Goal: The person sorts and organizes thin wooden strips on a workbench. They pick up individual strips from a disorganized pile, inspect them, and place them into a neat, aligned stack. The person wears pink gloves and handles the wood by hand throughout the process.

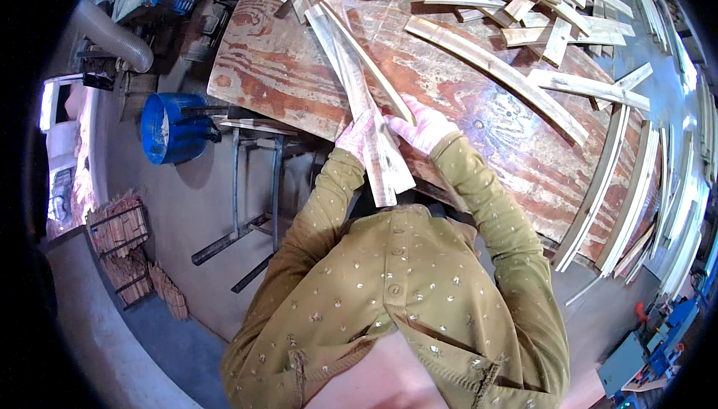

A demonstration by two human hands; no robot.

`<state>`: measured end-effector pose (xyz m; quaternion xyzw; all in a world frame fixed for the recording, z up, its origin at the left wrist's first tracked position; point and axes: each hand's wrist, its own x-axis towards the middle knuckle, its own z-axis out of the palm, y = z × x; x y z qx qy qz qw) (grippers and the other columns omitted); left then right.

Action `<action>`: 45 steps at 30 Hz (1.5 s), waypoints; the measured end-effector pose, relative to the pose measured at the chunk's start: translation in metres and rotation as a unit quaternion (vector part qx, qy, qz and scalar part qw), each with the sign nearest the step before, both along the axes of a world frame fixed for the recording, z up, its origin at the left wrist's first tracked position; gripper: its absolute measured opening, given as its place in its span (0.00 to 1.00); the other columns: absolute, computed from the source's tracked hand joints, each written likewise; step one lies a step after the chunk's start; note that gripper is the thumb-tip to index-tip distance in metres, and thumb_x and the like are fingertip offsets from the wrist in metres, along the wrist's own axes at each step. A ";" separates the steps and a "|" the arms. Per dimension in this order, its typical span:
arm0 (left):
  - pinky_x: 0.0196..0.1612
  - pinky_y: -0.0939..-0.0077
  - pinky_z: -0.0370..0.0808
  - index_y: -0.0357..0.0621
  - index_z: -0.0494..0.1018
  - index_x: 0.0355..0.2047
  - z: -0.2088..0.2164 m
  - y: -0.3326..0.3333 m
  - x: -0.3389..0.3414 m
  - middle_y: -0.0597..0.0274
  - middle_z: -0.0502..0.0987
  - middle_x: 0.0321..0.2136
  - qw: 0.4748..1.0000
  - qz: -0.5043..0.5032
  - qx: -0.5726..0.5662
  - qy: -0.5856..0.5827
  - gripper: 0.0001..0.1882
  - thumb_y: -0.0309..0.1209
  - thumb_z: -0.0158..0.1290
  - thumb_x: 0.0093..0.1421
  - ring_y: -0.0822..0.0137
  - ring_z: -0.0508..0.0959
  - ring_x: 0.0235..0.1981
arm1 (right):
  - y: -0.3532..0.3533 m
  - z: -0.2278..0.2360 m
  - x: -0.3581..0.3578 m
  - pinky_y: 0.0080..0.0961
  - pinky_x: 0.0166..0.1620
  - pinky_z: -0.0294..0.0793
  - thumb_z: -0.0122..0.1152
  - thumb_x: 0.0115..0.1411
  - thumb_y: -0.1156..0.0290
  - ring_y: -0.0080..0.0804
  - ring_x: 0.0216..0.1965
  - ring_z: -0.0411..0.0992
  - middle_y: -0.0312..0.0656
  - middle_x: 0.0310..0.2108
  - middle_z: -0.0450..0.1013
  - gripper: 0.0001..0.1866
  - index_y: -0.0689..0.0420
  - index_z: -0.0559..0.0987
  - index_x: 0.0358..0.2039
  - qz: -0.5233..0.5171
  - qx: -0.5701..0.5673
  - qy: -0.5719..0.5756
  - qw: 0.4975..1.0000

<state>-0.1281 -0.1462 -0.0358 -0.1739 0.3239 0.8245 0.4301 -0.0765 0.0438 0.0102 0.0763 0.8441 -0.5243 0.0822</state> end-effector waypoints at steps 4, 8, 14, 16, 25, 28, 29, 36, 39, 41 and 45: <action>0.33 0.53 0.79 0.38 0.70 0.45 -0.017 -0.007 0.002 0.48 0.77 0.33 0.999 0.018 -0.019 0.047 0.18 0.38 0.55 0.61 0.50 0.79 0.31 | 0.002 0.048 0.005 0.44 0.49 0.71 0.59 0.57 0.51 0.57 0.45 0.71 0.55 0.44 0.71 0.38 0.55 0.58 0.62 -0.014 0.295 -0.102 0.950; 0.28 0.58 0.79 0.39 0.68 0.43 0.008 -0.003 0.007 0.50 0.76 0.29 0.995 0.071 -0.053 0.050 0.16 0.37 0.54 0.61 0.55 0.78 0.25 | 0.008 0.027 0.022 0.44 0.54 0.67 0.62 0.54 0.55 0.52 0.53 0.66 0.54 0.53 0.65 0.41 0.54 0.54 0.63 -0.011 0.345 -0.059 0.937; 0.33 0.55 0.79 0.36 0.65 0.46 0.010 -0.092 0.003 0.49 0.76 0.33 0.992 0.090 -0.070 0.058 0.25 0.42 0.58 0.57 0.53 0.78 0.30 | 0.006 -0.009 0.063 0.45 0.51 0.70 0.62 0.52 0.61 0.49 0.47 0.71 0.56 0.47 0.70 0.33 0.59 0.64 0.56 -0.026 0.285 -0.073 0.955; 0.34 0.54 0.79 0.35 0.64 0.48 0.025 -0.111 0.000 0.48 0.75 0.34 0.985 0.104 -0.118 0.068 0.29 0.44 0.60 0.56 0.52 0.77 0.30 | -0.011 0.019 0.036 0.46 0.46 0.73 0.61 0.52 0.62 0.49 0.39 0.74 0.57 0.35 0.73 0.23 0.60 0.71 0.45 -0.017 0.165 -0.096 0.981; 0.30 0.57 0.80 0.41 0.62 0.52 0.087 -0.092 -0.008 0.48 0.74 0.35 0.947 0.131 -0.208 0.207 0.24 0.33 0.57 0.59 0.53 0.76 0.30 | 0.100 0.037 -0.007 0.44 0.54 0.66 0.65 0.46 0.59 0.49 0.50 0.69 0.52 0.47 0.71 0.35 0.60 0.68 0.54 -0.208 0.418 0.063 0.882; 0.29 0.58 0.79 0.43 0.61 0.52 0.049 -0.067 -0.006 0.49 0.74 0.34 0.978 0.063 -0.133 0.146 0.23 0.33 0.57 0.59 0.55 0.76 0.29 | 0.173 -0.019 0.040 0.45 0.50 0.69 0.68 0.46 0.56 0.48 0.46 0.72 0.52 0.46 0.71 0.43 0.58 0.61 0.60 -0.216 0.527 -0.030 0.821; 0.29 0.60 0.79 0.44 0.61 0.52 0.061 -0.037 0.009 0.49 0.74 0.32 0.967 0.032 -0.147 0.207 0.23 0.33 0.56 0.60 0.56 0.76 0.29 | 0.172 -0.019 0.042 0.44 0.48 0.70 0.68 0.47 0.57 0.49 0.45 0.73 0.52 0.43 0.72 0.39 0.58 0.63 0.57 -0.185 0.491 -0.030 0.851; 0.58 0.59 0.68 0.46 0.61 0.61 -0.037 0.072 0.056 0.56 0.69 0.55 0.981 -0.046 -0.161 0.099 0.43 0.66 0.43 0.58 0.52 0.69 0.55 | -0.003 0.012 0.035 0.40 0.46 0.75 0.49 0.60 0.48 0.44 0.42 0.76 0.53 0.37 0.77 0.23 0.56 0.79 0.37 -0.156 0.155 -0.091 0.971; 0.58 0.55 0.69 0.44 0.61 0.60 -0.018 0.078 0.059 0.53 0.69 0.55 0.983 -0.058 -0.171 0.035 0.38 0.58 0.51 0.58 0.51 0.70 0.54 | 0.042 0.023 0.048 0.37 0.50 0.73 0.42 0.62 0.52 0.48 0.47 0.74 0.52 0.45 0.75 0.24 0.57 0.79 0.41 -0.056 0.031 -0.155 0.986; 0.53 0.57 0.72 0.40 0.62 0.59 -0.025 0.071 0.059 0.50 0.70 0.53 0.967 -0.032 -0.245 0.068 0.39 0.53 0.57 0.56 0.53 0.73 0.50 | 0.097 -0.012 0.040 0.40 0.51 0.71 0.39 0.63 0.58 0.48 0.45 0.74 0.52 0.44 0.75 0.21 0.56 0.80 0.35 -0.047 0.219 -0.122 0.967; 0.46 0.62 0.74 0.33 0.66 0.55 -0.026 0.075 0.055 0.51 0.75 0.45 0.920 0.027 -0.362 0.151 0.37 0.51 0.57 0.56 0.56 0.76 0.42 | 0.233 -0.074 0.044 0.36 0.55 0.68 0.58 0.55 0.41 0.50 0.53 0.69 0.61 0.50 0.70 0.40 0.69 0.72 0.51 -0.613 -0.027 -0.029 0.789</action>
